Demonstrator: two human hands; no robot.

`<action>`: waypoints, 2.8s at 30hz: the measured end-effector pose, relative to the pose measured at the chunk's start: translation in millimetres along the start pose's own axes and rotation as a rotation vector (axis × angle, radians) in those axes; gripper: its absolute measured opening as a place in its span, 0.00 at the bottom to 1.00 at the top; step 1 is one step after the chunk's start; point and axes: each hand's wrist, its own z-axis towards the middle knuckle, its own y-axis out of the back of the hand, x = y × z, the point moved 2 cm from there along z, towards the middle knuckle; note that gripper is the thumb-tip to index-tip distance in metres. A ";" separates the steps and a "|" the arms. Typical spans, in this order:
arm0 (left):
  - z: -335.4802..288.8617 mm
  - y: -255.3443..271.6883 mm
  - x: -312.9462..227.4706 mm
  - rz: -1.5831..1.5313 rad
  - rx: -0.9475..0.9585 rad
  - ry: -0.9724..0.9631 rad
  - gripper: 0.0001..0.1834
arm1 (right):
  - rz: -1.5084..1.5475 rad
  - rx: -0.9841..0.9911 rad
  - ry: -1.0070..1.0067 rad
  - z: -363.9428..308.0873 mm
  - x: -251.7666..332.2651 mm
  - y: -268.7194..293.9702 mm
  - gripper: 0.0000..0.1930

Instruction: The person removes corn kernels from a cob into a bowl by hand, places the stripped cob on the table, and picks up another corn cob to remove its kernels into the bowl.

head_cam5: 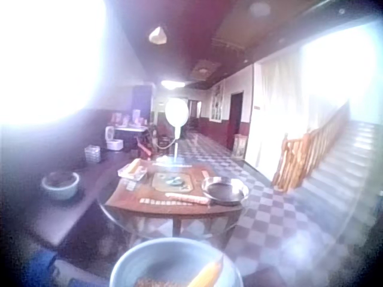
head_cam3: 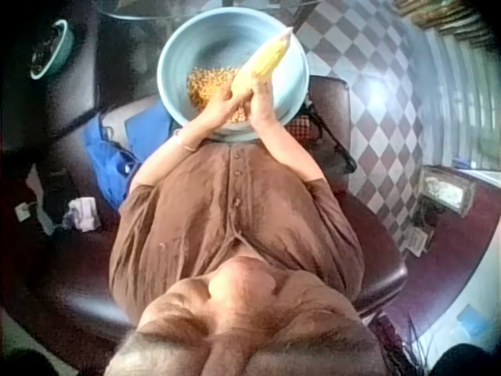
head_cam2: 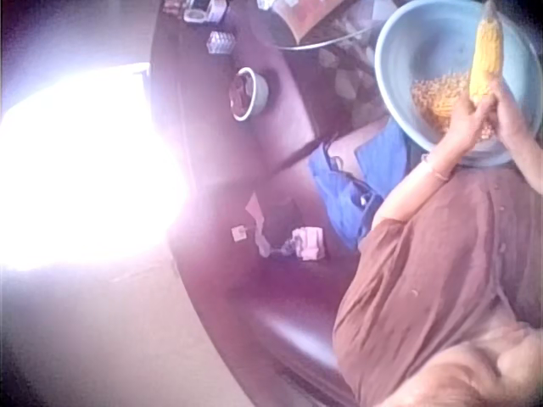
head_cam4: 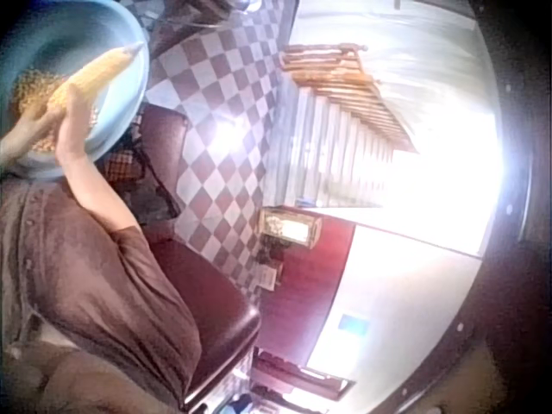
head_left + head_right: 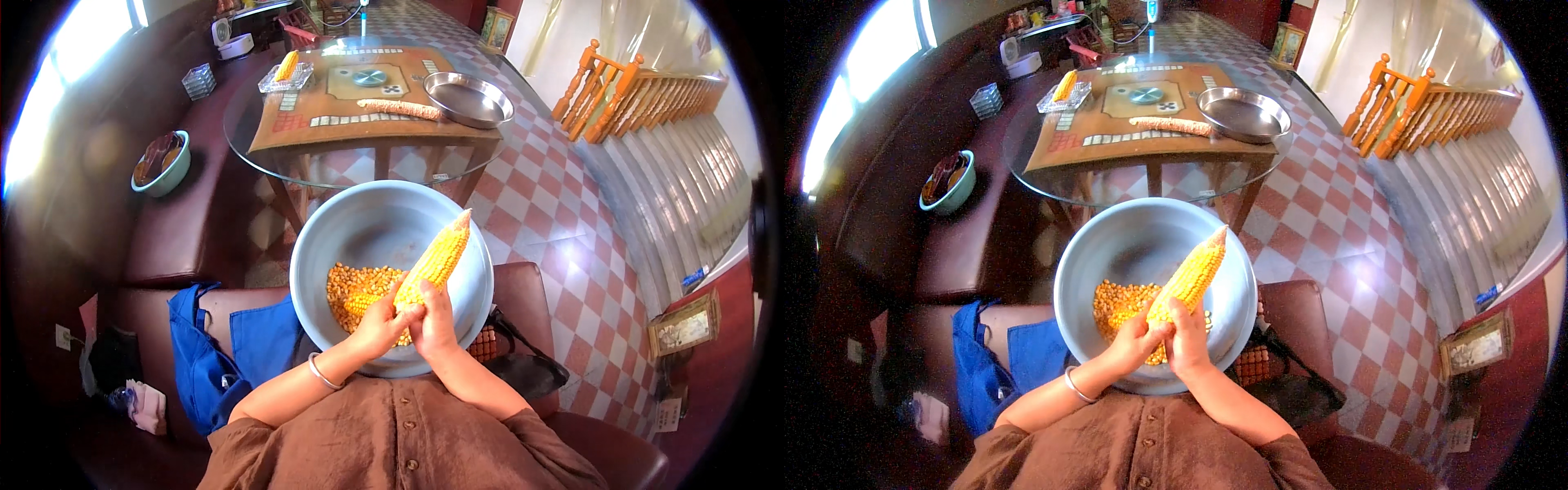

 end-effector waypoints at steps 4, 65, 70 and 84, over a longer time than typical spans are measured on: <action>-4.6 1.9 -3.8 0.136 -0.002 -0.055 0.33 | -0.044 0.078 0.048 -3.9 6.5 -7.1 0.21; -10.7 7.9 -1.2 0.556 -0.180 -0.105 0.26 | 0.029 0.069 -0.035 3.3 -4.0 8.0 0.22; -9.7 3.8 2.2 0.108 -0.148 0.105 0.22 | 0.174 0.028 -0.155 4.9 -1.5 10.5 0.20; -5.1 16.0 23.0 0.025 -0.173 -0.067 0.23 | 0.189 0.102 -0.089 3.7 6.9 5.2 0.23</action>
